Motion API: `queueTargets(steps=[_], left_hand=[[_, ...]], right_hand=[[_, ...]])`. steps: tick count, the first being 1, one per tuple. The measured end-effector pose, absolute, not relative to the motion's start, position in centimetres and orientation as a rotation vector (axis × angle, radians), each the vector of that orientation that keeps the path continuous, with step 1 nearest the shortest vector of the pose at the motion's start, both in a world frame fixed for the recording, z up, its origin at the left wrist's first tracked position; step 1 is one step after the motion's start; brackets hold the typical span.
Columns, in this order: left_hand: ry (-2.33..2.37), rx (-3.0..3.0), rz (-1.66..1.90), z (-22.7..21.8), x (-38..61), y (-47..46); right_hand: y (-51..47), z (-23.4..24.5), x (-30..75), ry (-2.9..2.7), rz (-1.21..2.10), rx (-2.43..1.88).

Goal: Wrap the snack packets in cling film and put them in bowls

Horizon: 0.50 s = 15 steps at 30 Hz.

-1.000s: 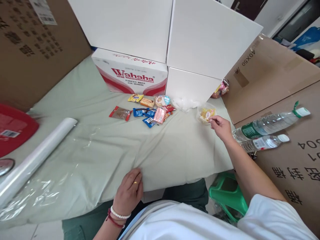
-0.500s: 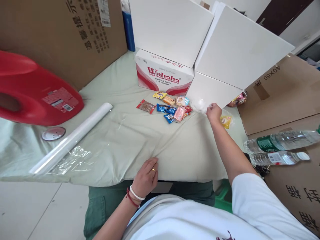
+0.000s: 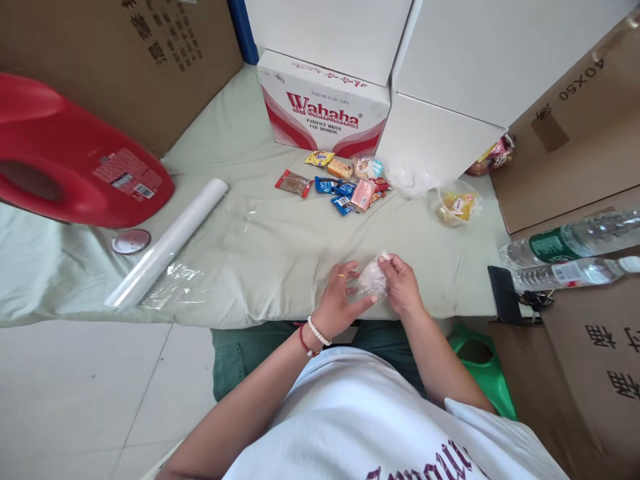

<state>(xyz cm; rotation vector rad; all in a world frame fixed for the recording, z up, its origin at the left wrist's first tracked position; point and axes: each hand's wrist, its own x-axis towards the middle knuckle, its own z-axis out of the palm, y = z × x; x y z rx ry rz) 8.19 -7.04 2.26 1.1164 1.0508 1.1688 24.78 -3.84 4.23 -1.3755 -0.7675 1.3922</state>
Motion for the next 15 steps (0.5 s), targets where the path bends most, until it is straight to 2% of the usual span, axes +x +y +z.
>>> queueTargets(steps=[9,15], left_hand=[[0.98,0.462,1.234,1.6,5.7,-7.0],[0.986,0.342,1.286,1.9,5.3,-6.7]], right_hand=[[-4.1,4.9,26.1,-1.182,1.827,-1.302],[-4.7,4.2,26.3,-1.207,1.637,-1.308]])
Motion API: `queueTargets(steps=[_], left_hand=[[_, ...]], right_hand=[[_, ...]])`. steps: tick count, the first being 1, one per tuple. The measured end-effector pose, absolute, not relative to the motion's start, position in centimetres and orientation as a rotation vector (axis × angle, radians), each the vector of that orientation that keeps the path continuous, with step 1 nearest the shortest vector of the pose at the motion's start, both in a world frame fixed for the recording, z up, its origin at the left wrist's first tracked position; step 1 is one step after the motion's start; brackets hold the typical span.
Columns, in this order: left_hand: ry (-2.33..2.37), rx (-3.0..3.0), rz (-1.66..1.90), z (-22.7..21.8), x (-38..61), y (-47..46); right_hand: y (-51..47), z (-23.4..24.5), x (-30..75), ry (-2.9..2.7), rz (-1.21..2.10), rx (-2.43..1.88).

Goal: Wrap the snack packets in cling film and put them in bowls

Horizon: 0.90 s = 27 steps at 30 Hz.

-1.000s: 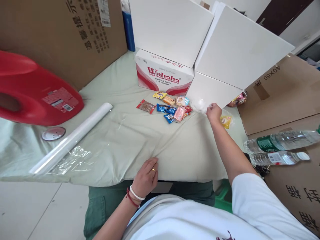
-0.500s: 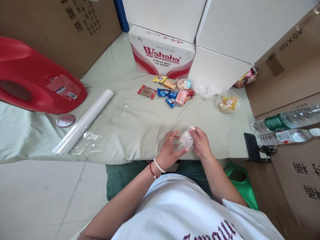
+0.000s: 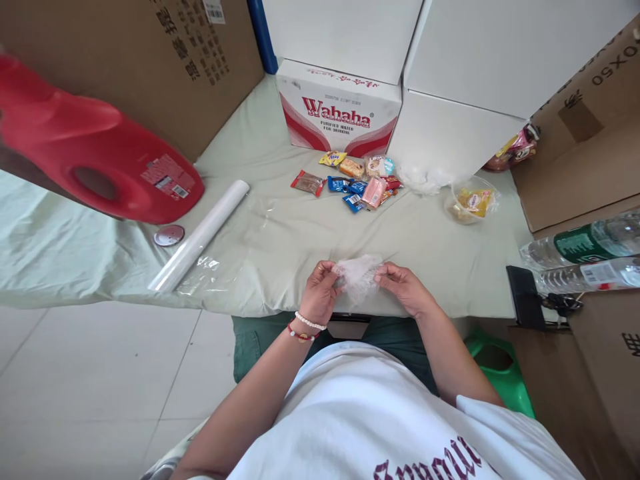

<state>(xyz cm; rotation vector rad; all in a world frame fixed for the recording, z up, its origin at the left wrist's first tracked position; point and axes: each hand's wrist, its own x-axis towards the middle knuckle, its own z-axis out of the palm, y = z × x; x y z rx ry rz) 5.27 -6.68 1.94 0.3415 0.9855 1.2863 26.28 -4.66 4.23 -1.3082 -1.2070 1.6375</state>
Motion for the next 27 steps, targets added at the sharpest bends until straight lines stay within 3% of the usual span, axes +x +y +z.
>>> queueTargets(steps=[7,11,13,18,27], left_hand=[[0.919,0.237,1.208,1.8,5.3,-5.9],[0.936,0.266,1.239,1.9,5.8,-5.9],[0.938,0.312,1.262,2.0,6.2,-6.1],[0.926,0.35,1.334,2.0,6.7,-6.1],[0.892,0.121,1.342,2.0,4.7,-5.1]], right_hand=[[-5.0,3.8,26.7,-1.08,1.738,-1.364],[-5.4,4.1,26.7,-1.319,1.039,-1.521],[-5.7,4.5,26.4,-1.412,0.846,-1.512],[-6.1,3.7,24.5,-1.522,1.138,-1.502],[-5.5,3.5,24.1,-0.826,1.51,-1.368]])
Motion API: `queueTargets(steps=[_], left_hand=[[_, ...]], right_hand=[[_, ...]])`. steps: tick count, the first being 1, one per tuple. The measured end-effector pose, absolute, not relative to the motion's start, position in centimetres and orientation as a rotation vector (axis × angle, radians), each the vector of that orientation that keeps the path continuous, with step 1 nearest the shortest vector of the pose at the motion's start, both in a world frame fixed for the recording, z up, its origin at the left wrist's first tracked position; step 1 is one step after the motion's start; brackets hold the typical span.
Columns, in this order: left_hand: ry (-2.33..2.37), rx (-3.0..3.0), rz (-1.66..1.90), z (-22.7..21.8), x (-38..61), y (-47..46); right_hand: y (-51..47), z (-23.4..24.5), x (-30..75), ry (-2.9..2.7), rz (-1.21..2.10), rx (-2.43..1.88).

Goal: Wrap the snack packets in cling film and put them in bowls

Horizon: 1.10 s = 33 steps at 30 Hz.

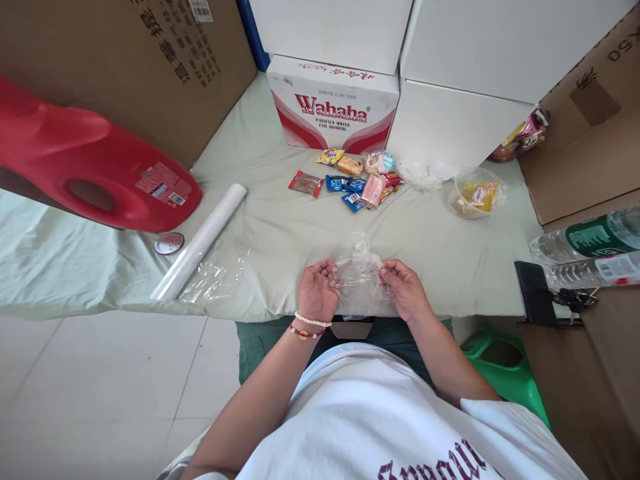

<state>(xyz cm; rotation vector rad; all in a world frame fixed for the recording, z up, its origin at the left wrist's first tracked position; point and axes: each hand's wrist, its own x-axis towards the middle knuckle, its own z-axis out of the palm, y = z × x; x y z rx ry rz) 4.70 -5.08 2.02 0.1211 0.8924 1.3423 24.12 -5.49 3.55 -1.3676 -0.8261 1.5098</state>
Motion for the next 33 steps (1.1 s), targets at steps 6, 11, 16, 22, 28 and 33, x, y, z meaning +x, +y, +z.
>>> queueTargets(steps=[6,11,16,22,28,33], left_hand=[[1.228,0.435,1.179,2.8,4.8,-4.9],[1.255,0.667,1.125,3.2,6.0,-4.6],[1.391,0.708,1.248,2.0,4.4,-2.0],[2.031,0.938,1.325,-0.6,0.5,2.3],[2.305,1.416,1.453,0.4,1.1,0.7],[1.908,2.355,0.674,0.4,1.7,-1.5]], right_hand=[[-4.4,5.6,28.1,-1.001,1.641,-1.41],[-2.3,6.3,27.5,-1.272,1.678,-1.426],[0.1,3.9,24.7,-1.169,1.393,-1.496],[1.4,1.9,24.7,-1.262,1.031,-1.655],[1.3,0.5,24.5,-1.367,0.972,-1.75],[1.2,0.2,25.3,-1.393,1.013,-1.737]])
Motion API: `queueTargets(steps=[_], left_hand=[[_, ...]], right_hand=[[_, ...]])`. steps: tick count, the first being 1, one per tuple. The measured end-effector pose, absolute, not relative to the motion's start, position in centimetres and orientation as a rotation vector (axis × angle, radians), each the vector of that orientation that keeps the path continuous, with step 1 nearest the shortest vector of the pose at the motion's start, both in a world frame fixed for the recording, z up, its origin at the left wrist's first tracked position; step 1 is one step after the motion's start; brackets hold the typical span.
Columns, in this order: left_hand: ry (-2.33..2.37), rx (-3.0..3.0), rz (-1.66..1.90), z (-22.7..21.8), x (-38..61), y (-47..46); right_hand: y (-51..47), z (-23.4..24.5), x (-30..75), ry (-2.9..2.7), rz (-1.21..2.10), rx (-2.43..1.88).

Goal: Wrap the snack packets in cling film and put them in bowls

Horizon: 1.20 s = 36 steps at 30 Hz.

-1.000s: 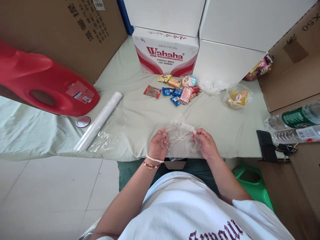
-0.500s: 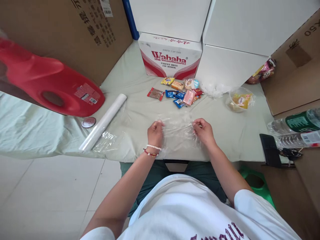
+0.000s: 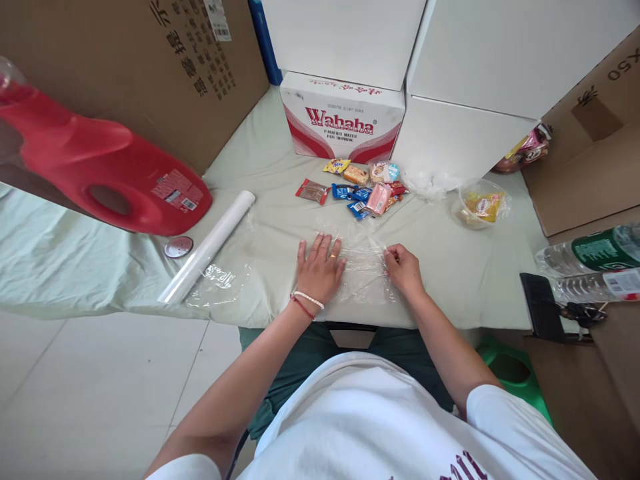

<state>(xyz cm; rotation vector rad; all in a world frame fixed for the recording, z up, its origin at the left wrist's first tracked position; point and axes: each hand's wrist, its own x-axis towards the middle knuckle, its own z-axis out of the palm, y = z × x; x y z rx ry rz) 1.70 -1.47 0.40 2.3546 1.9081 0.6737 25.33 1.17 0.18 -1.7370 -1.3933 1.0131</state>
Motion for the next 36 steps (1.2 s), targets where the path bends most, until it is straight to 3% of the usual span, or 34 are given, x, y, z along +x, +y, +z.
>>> queueTargets(steps=[4,8,10,15,19,25,36], left_hand=[[1.984,2.304,0.287,-0.7,0.9,-1.9],[2.001,2.318,0.178,-1.2,0.7,-2.3],[2.0,2.319,0.164,-1.2,0.8,-2.4],[1.996,2.306,0.145,-1.1,0.7,-2.6],[1.996,2.287,0.154,-1.0,0.6,-2.8],[1.99,2.28,0.17,-0.8,0.5,-3.0],[2.013,2.3,0.189,-1.2,0.5,-3.4]], right_hand=[[1.3,0.4,28.3,-1.386,0.938,-1.81],[0.8,2.2,29.0,-1.522,0.471,-1.859],[-0.1,3.1,27.0,-1.761,0.369,-1.63],[-1.0,2.4,21.6,-2.585,0.477,-0.96],[1.3,0.2,25.4,-2.634,0.337,-1.383],[6.4,1.6,35.5,-2.006,0.168,-2.031],[19.2,1.9,25.1,-1.697,0.601,-2.06]])
